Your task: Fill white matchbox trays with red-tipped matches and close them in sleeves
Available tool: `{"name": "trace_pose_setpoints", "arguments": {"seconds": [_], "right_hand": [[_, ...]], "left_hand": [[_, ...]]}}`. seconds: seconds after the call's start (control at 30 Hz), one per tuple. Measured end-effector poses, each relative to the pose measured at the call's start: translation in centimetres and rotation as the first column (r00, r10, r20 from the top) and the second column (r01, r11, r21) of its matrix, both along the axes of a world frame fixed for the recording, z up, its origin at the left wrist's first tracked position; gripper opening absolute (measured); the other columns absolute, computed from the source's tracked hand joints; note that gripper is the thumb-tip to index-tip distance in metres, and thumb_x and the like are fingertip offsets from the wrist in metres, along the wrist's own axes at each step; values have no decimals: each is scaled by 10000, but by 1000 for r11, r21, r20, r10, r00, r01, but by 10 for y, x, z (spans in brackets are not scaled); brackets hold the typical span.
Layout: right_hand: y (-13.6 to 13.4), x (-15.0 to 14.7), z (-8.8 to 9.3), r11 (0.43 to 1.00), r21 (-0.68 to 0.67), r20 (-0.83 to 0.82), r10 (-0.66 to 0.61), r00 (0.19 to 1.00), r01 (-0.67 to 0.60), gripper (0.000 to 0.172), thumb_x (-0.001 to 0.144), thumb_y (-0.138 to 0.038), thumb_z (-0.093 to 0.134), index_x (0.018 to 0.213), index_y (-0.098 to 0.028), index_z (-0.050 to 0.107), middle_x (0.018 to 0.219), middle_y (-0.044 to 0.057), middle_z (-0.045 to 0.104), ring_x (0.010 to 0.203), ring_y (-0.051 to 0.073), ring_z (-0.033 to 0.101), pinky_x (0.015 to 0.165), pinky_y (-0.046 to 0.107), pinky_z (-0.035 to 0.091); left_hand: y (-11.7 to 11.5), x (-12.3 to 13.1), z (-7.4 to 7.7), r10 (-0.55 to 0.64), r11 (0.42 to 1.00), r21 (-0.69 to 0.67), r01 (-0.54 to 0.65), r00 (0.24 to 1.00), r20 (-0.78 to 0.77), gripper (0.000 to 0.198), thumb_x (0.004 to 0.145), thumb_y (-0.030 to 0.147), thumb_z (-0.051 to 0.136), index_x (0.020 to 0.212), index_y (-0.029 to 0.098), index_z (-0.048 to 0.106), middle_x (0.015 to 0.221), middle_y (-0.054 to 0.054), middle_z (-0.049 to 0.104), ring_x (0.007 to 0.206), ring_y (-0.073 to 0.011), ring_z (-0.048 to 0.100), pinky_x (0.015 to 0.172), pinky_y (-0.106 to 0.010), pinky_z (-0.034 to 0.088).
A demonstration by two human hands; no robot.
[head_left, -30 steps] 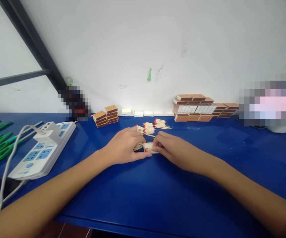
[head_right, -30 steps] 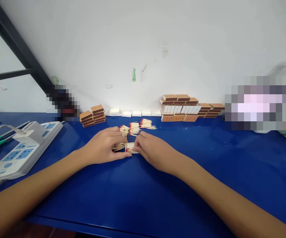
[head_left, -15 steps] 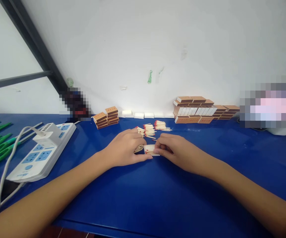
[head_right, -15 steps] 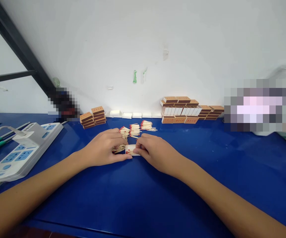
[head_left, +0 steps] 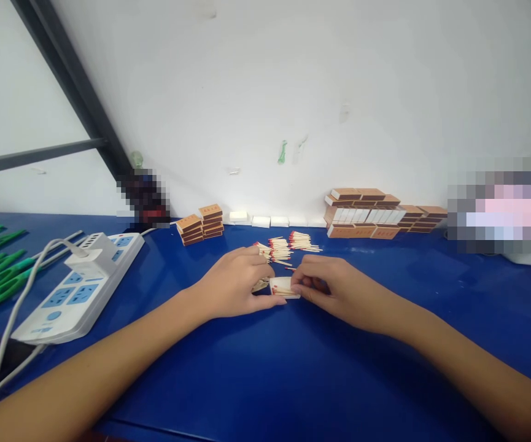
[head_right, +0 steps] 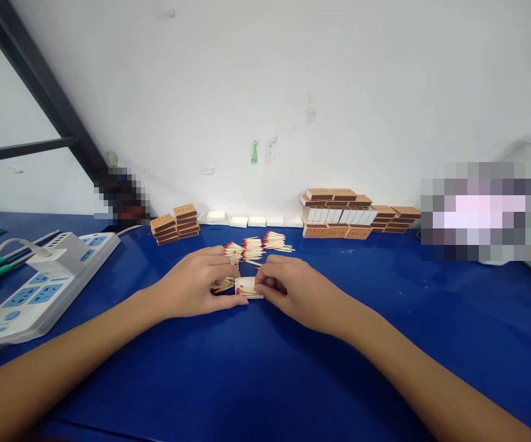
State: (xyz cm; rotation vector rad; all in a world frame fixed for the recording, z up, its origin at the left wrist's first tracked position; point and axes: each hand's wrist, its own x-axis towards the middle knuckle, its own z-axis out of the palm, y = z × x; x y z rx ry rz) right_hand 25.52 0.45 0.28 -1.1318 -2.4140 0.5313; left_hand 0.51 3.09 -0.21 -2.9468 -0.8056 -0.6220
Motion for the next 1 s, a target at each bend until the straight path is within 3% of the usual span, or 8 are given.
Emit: {"name": "trace_pose_setpoints", "arguments": {"seconds": [0.2,0.37,0.57,0.83,1.0], "right_hand": [[20,21,-11,977,67,54,-206,977,202,222,977,-441,618,957,-228,677,903,54,660,762,190,587,673,324,439],[28,29,-15,985,-39,120,-161,980,167,223,1004,-388,531,885,-226,627,878,54,644,750,194,580,678,329,440],[24,28,-7,985,-3,121,-168,978,170,195,1008,-325,518,864,-225,602,887,53,635,764,198,578,683,328,437],[-1,-2,-9,999,-7,-8,-47,999,47,156,1018,-309,580,892,-230,628,869,20,635,743,165,557,669,301,423],[12,2,-20,982,66,-68,-173,983,177,131,1006,-311,598,916,-230,647,852,19,622,740,172,554,682,311,433]], "left_hand": [[-1,-1,0,13,1000,-12,-13,1000,-6,419,934,584,693,870,170,720,790,-11,697,781,-181,641,862,-358,493],[0,-2,-1,15,1000,-16,-15,1000,-5,424,937,597,681,865,181,728,776,-13,698,792,-184,642,907,-366,499],[0,-1,-2,18,1000,-4,-18,1000,5,419,934,589,689,858,178,728,790,-16,708,797,-182,654,1012,-396,491],[0,-1,-2,-4,1000,21,4,1000,-8,445,939,605,674,845,172,712,753,-15,665,769,-183,615,814,-342,496],[-1,-1,-1,2,1000,25,-2,1000,-11,428,933,591,690,878,169,726,781,-15,684,792,-184,635,854,-353,500]]}}
